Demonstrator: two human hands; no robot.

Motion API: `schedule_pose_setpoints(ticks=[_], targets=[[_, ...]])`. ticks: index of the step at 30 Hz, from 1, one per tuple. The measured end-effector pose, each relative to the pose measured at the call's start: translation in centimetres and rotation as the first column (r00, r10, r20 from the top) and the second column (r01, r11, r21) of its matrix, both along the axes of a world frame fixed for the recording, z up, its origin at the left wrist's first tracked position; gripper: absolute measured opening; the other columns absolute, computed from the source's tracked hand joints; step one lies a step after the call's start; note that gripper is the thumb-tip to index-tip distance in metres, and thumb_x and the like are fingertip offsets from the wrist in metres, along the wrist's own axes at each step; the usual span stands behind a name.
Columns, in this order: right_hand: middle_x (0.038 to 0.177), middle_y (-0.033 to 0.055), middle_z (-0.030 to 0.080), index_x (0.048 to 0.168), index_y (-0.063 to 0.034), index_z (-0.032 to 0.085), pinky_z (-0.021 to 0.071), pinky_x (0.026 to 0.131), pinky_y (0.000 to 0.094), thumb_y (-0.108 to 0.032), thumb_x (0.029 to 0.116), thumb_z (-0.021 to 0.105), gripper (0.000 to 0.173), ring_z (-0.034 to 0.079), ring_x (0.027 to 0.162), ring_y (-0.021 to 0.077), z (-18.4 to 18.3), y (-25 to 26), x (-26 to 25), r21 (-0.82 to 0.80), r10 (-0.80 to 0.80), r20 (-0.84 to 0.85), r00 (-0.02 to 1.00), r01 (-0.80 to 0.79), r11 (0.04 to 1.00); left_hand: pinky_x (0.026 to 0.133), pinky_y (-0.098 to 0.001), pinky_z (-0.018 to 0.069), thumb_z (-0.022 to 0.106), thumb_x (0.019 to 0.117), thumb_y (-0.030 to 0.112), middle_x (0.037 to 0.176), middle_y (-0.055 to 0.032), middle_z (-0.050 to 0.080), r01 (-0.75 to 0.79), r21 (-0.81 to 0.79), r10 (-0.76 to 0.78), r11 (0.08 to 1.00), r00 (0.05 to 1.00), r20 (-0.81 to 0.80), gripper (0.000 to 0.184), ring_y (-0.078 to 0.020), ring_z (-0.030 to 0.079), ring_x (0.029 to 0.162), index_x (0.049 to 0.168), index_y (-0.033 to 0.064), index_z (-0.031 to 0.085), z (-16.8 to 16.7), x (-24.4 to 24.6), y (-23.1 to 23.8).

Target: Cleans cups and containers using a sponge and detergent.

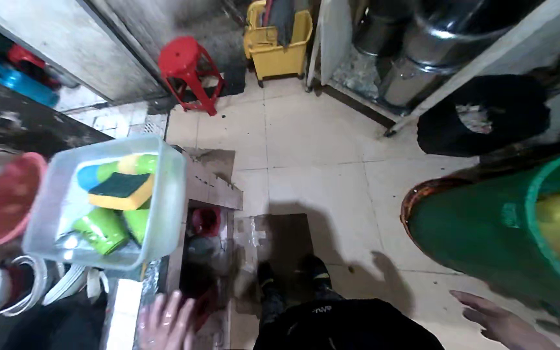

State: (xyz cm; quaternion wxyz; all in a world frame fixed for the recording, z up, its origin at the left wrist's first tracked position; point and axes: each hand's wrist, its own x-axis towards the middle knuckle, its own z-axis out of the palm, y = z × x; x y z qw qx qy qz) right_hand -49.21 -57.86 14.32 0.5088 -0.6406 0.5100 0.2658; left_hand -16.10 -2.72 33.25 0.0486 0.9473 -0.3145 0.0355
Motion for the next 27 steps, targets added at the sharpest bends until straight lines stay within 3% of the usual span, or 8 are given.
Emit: schedule_pose_setpoints(ticks=[3, 4, 6, 8, 13, 17, 21, 27], targets=[[0.149, 0.026, 0.047, 0.152, -0.0059, 0.044, 0.0443, 0.103, 0.0624, -0.009, 0.103, 0.051, 0.05, 0.052, 0.131, 0.0411, 2.5, -0.5, 1.9, 0.069, -0.065, -0.084, 0.994, 0.07, 0.995, 0.115, -0.0754, 0.0177, 0.04, 0.1034, 0.05, 0.149, -0.0425, 0.04, -0.289, 0.095, 0.269, 0.952, 0.946, 0.182, 0.073, -0.0654, 0.03, 0.141, 0.146, -0.0086, 0.049, 1.1, 1.2, 2.9], [0.147, 0.0256, 0.049, 0.152, -0.0071, 0.044, 0.0455, 0.101, 0.0608, -0.01, 0.1035, 0.052, 0.049, 0.053, 0.13, 0.04, 2.3, -0.9, 2.2, 0.088, -0.054, -0.087, 0.995, 0.062, 0.994, 0.115, -0.0752, 0.0168, 0.04, 0.1006, 0.057, 0.153, -0.0442, 0.033, -0.378, 0.099, 0.36, 0.92, 0.919, 0.161, 0.084, -0.0653, 0.026, 0.143, 0.15, -0.0109, 0.04, 0.3, 1.6, 3.7], [0.142, 0.0211, 0.055, 0.149, -0.0136, 0.05, 0.0509, 0.093, 0.0601, -0.015, 0.1018, 0.056, 0.048, 0.057, 0.124, 0.0374, -0.5, -2.4, 2.0, 0.103, 0.003, -0.034, 0.999, 0.001, 0.995, 0.117, -0.0723, 0.0181, 0.042, 0.0983, 0.063, 0.157, -0.0397, 0.031, -0.463, 0.081, 0.451, 0.882, 0.882, 0.135, 0.092, -0.0591, 0.025, 0.148, 0.154, -0.0101, 0.034, -0.9, 2.0, 4.3], [0.14, 0.0158, 0.059, 0.146, -0.0192, 0.055, 0.0526, 0.09, 0.0597, -0.018, 0.1033, 0.058, 0.042, 0.06, 0.122, 0.0361, -0.3, -2.5, 5.8, 0.062, 0.082, -0.02, 0.996, -0.08, 0.995, 0.118, -0.0704, 0.0198, 0.039, 0.0983, 0.064, 0.158, -0.0348, 0.034, -0.498, 0.079, 0.489, 0.864, 0.866, 0.107, 0.091, -0.0541, 0.027, 0.149, 0.154, -0.0073, 0.036, -1.0, 2.0, 4.2], [0.145, 0.0199, 0.056, 0.149, -0.0129, 0.053, 0.0477, 0.1, 0.0545, -0.013, 0.1083, 0.05, 0.04, 0.062, 0.119, 0.0366, 11.1, 3.1, 22.3, -0.086, 0.389, 0.019, 0.921, -0.386, 0.918, 0.118, -0.0676, 0.0246, 0.044, 0.0998, 0.053, 0.155, -0.0382, 0.036, -0.471, 0.014, 0.472, 0.882, 0.881, -0.025, 0.08, -0.06, 0.028, 0.146, 0.148, -0.011, 0.043, -0.6, 1.4, 3.9], [0.14, 0.0189, 0.059, 0.146, -0.0124, 0.056, 0.0483, 0.099, 0.0511, -0.012, 0.1076, 0.051, 0.038, 0.063, 0.115, 0.0333, 13.8, 7.1, 27.3, -0.134, 0.432, 0.156, 0.888, -0.414, 0.9, 0.116, -0.0677, 0.0296, 0.049, 0.1, 0.048, 0.152, -0.041, 0.037, -0.435, -0.04, 0.433, 0.899, 0.899, -0.062, 0.077, -0.0623, 0.033, 0.142, 0.147, -0.0134, 0.043, -1.0, 1.2, 4.5], [0.152, 0.0168, 0.051, 0.149, -0.0116, 0.053, 0.0436, 0.112, 0.048, -0.015, 0.1069, 0.053, 0.042, 0.057, 0.132, 0.033, 13.5, 9.5, 27.9, -0.026, 0.577, 0.198, 0.792, -0.585, 0.811, 0.117, -0.067, 0.0294, 0.056, 0.0983, 0.042, 0.155, -0.0387, 0.036, -0.446, -0.052, 0.439, 0.894, 0.892, -0.109, 0.073, -0.059, 0.033, 0.144, 0.148, -0.0112, 0.044, -1.0, 1.4, 4.8], [0.149, 0.02, 0.053, 0.149, -0.013, 0.053, 0.043, 0.111, 0.0537, -0.018, 0.1058, 0.056, 0.044, 0.057, 0.13, 0.0376, 8.3, 4.5, 26.2, -0.1, 0.784, 0.08, 0.616, -0.777, 0.621, 0.119, -0.0618, 0.0291, 0.061, 0.095, 0.037, 0.158, -0.0263, 0.04, -0.53, -0.014, 0.524, 0.848, 0.842, -0.133, 0.07, -0.0457, 0.036, 0.148, 0.15, -0.0024, 0.047, -1.0, 1.4, 4.5]])
